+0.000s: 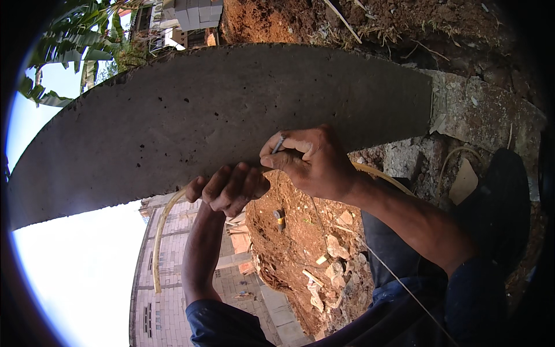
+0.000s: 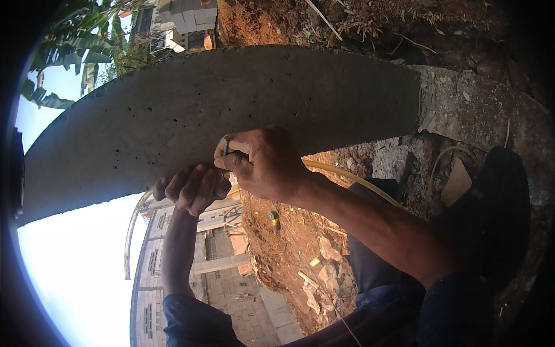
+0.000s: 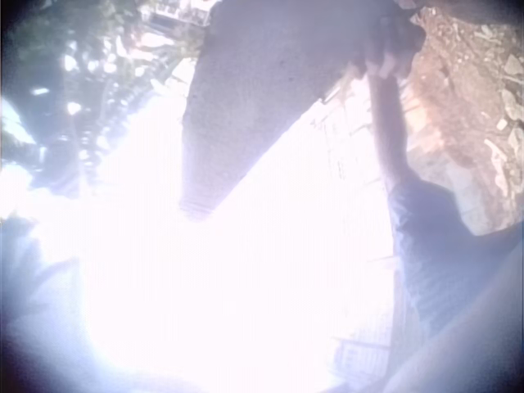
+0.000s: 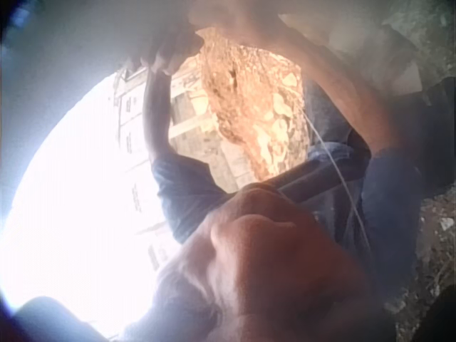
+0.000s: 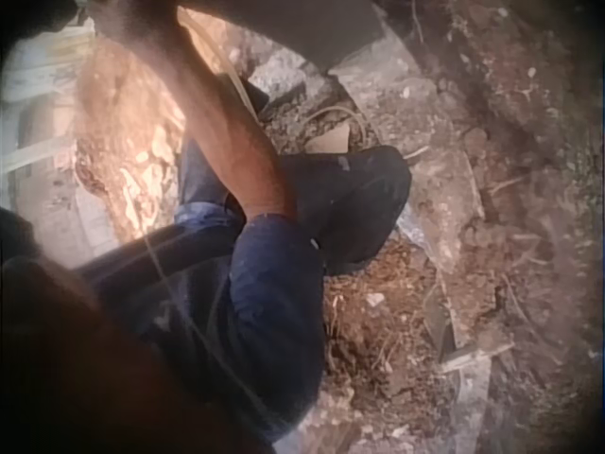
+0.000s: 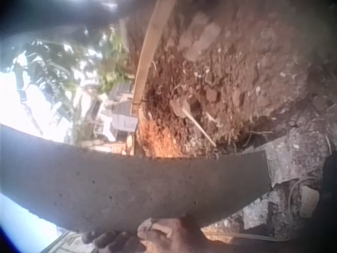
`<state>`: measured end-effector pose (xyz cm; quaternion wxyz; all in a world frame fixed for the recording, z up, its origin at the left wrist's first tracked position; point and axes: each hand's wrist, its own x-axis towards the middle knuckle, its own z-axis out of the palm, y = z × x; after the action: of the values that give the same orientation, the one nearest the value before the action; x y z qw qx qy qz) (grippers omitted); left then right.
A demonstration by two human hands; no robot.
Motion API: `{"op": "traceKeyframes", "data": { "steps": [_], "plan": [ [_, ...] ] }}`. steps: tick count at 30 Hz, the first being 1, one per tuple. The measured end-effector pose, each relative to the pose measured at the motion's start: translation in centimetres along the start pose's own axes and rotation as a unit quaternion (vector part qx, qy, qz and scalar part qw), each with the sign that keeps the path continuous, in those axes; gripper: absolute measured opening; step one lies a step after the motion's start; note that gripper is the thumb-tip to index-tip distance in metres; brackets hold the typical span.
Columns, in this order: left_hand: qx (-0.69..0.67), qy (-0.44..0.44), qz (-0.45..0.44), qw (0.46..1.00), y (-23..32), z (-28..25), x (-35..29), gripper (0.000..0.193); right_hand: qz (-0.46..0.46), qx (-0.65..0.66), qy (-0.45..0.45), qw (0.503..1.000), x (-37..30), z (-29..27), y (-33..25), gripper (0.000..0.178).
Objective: The person secures a flexible plastic conduit to a concrete wall using a hammer and nails. They position the conduit along the wall, hammer nails to hold it in place, and adjust the conduit as needed.
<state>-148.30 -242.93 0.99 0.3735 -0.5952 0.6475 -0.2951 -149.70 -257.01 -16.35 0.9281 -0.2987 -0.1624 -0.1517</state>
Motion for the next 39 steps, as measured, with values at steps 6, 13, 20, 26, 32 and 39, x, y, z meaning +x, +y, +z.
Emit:
{"op": "traceKeyframes", "data": {
  "steps": [6,13,20,26,32,39],
  "plan": [
    [-0.005,0.010,-0.016,1.000,0.3,-0.1,-0.5,0.011,-0.031,-0.078,0.036,0.996,1.9,-1.5,0.1,0.012],
    [-0.008,0.047,-0.021,0.999,0.7,0.3,-0.9,0.009,-0.050,-0.022,0.180,0.982,5.5,-8.1,-1.1,0.020],
    [-0.006,0.044,-0.018,0.999,0.2,0.8,0.0,0.009,0.026,0.027,-0.039,0.999,1.5,-3.7,-0.4,0.015],
    [-0.013,0.053,-0.023,0.998,0.4,0.8,-0.5,0.006,0.051,-0.033,-0.138,0.989,1.6,-2.7,-1.3,0.016],
    [-0.022,0.048,-0.024,0.998,0.5,0.8,-0.5,0.008,0.042,-0.074,-0.144,0.986,2.2,-2.5,-1.3,0.015],
    [-0.017,0.048,-0.022,0.998,0.4,0.8,-0.4,0.009,0.024,-0.096,-0.159,0.982,2.5,-2.6,-1.2,0.015]
  ]
}}
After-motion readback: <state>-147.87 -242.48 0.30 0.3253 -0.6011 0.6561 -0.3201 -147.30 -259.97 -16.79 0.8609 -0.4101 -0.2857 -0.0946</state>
